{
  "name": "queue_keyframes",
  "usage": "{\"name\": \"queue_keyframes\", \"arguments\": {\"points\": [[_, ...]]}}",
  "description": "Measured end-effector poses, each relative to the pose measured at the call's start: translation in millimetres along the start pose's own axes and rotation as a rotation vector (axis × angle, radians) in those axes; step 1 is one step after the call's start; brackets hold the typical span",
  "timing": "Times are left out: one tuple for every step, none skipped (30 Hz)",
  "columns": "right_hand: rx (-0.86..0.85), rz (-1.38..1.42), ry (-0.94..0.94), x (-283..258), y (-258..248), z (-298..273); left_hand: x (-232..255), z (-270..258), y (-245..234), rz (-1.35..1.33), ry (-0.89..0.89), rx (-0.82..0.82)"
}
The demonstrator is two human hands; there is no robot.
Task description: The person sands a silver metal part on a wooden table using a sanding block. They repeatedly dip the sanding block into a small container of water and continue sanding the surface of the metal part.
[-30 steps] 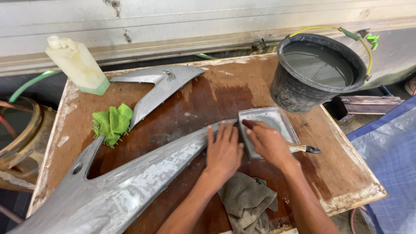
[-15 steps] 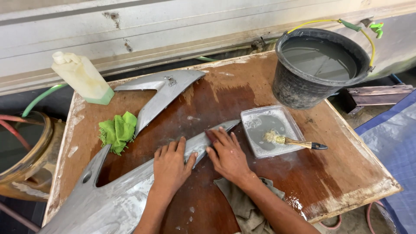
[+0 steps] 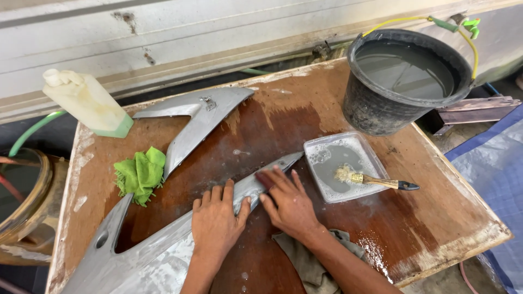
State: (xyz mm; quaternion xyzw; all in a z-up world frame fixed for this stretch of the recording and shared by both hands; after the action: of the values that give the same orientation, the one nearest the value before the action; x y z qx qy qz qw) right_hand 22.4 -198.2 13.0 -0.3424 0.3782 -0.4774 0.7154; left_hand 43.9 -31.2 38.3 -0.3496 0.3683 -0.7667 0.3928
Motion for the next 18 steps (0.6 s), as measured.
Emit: {"name": "queue_keyframes", "arguments": {"points": [[-0.005, 0.0, 0.0, 2.3, -0.2, 1.5, 0.2, -0.1, 0.4, -0.002, -0.003, -0.003], [0.034, -0.022, 0.075, 7.8, -2.8, 2.5, 0.7, -0.6, 0.1, 0.006, 0.002, 0.0], [0.073, -0.043, 0.146, 12.6, -5.4, 3.4, 1.0, -1.7, -0.8, 0.016, 0.006, 0.006], [0.069, -0.043, 0.142, 11.4, -7.1, 3.7, 0.5, -1.7, -0.1, 0.015, 0.0, 0.005], [0.057, -0.004, 0.126, 9.3, -7.9, 3.8, 0.7, -1.4, 0.4, 0.023, 0.013, 0.008], [0.045, 0.034, 0.11, 7.3, -9.0, 3.7, 1.0, -1.2, 0.8, 0.031, 0.026, 0.011], [0.043, 0.033, 0.108, 6.4, -8.7, 2.6, 1.3, -0.6, -0.1, 0.029, 0.023, 0.01], [0.039, 0.046, 0.074, 3.9, -8.4, 1.5, 1.9, -0.3, -0.5, 0.011, 0.026, -0.002], [0.032, 0.061, 0.042, 0.7, -7.9, -1.1, 2.5, -1.2, -1.1, -0.007, 0.029, -0.019], [0.027, 0.063, 0.043, 1.0, -6.7, -1.5, 3.0, -2.6, -1.9, -0.008, 0.026, -0.024], [0.029, 0.045, 0.089, 4.3, -6.0, 0.0, 4.6, -2.2, -2.8, -0.022, 0.047, -0.025], [0.031, 0.028, 0.134, 7.2, -5.6, 1.5, 6.1, -2.0, -4.2, -0.037, 0.068, -0.025], [0.03, 0.028, 0.13, 6.0, -5.8, 1.5, 6.1, -2.3, -4.5, -0.037, 0.064, -0.023], [0.034, 0.034, 0.107, 3.9, -6.3, 1.6, 6.6, -2.6, -5.1, -0.051, 0.069, -0.019], [0.039, 0.04, 0.084, 1.8, -6.6, 2.3, 6.8, -2.3, -5.7, -0.065, 0.076, -0.014], [0.039, 0.04, 0.08, 1.2, -7.6, 2.7, 6.4, -1.4, -6.0, -0.064, 0.073, -0.011], [0.012, 0.077, 0.045, -1.3, -7.1, 2.1, 6.3, -1.5, -6.2, -0.07, 0.073, -0.01], [-0.014, 0.114, 0.01, -3.6, -6.5, 1.3, 6.3, -1.6, -6.1, -0.076, 0.074, -0.01]]}}
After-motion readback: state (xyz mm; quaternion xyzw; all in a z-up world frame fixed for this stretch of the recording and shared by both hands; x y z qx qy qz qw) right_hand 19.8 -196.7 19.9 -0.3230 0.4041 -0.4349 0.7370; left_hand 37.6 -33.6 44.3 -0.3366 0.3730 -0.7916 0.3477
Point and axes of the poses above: each hand's wrist, its own z-axis towards the middle knuckle, its own y-axis out of the palm, x = y × z, the point moved 5 cm from there along z, towards the middle knuckle, and after that the axes turned 10 degrees about -z, right-handed, at the moved point
